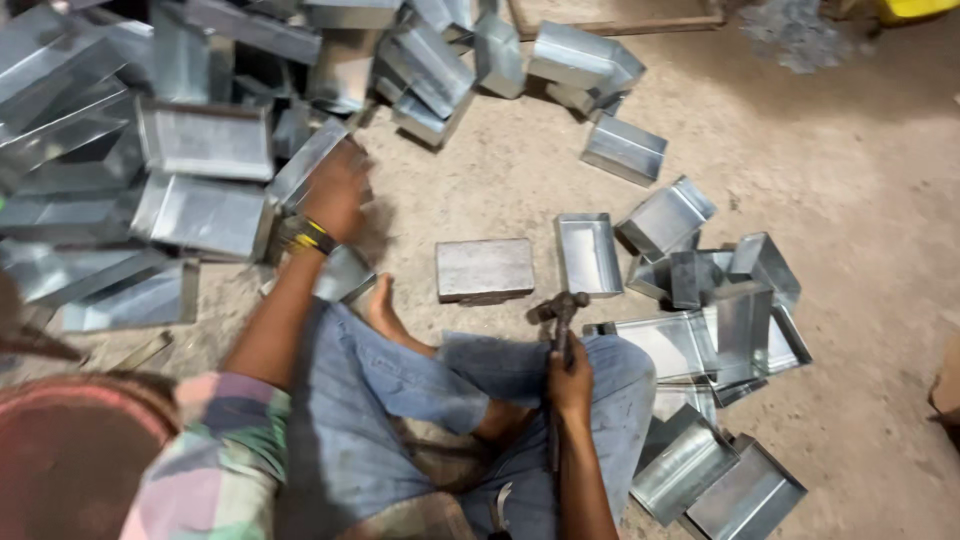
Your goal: The person hammers the edges and corners of various metal trays by hand using a hammer while sitting on the floor, handling each tray one at a time to flatten or shape the metal.
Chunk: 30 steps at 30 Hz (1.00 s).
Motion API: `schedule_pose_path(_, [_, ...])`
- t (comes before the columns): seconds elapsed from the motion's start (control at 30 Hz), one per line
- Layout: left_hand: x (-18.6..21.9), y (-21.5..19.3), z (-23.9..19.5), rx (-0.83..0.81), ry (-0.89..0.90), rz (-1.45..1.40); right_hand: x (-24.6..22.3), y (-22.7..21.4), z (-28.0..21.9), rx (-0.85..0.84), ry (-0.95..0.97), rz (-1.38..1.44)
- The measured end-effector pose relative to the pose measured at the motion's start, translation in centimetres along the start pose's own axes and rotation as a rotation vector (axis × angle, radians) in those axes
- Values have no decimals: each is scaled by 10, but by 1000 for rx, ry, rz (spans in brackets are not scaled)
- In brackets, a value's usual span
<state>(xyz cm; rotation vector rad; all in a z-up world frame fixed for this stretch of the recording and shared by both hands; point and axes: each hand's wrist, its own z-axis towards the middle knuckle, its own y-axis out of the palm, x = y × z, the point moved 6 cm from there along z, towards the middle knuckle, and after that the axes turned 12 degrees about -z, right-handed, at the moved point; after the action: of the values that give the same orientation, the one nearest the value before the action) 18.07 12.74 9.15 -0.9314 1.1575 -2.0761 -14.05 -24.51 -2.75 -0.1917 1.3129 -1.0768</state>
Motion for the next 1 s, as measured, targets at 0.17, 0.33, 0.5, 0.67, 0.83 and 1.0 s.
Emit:
schedule_pose_path(0.17, [179,134,26,-259,249,-400,-3,18,-11,-276,288,-274])
schedule_pose_path(0.33, [318,211,41,-612,335,-349,-25,15,-12,-371,447,-351])
schedule_pose_path(0.5, [353,254,43,-790,307,-180,0,49,-39,-524,413,-551])
schedule_pose_path(0.67, [351,287,25,-770,320,-68,20,95,-64,-483,221,-637])
schedule_pose_path(0.83, [343,311,12,-654,335,-38,3,87,-56,-429,278,-546])
schedule_pose_path(1.0, [338,258,30,-272,352,-41,-39,57,-25,-548,395,-497])
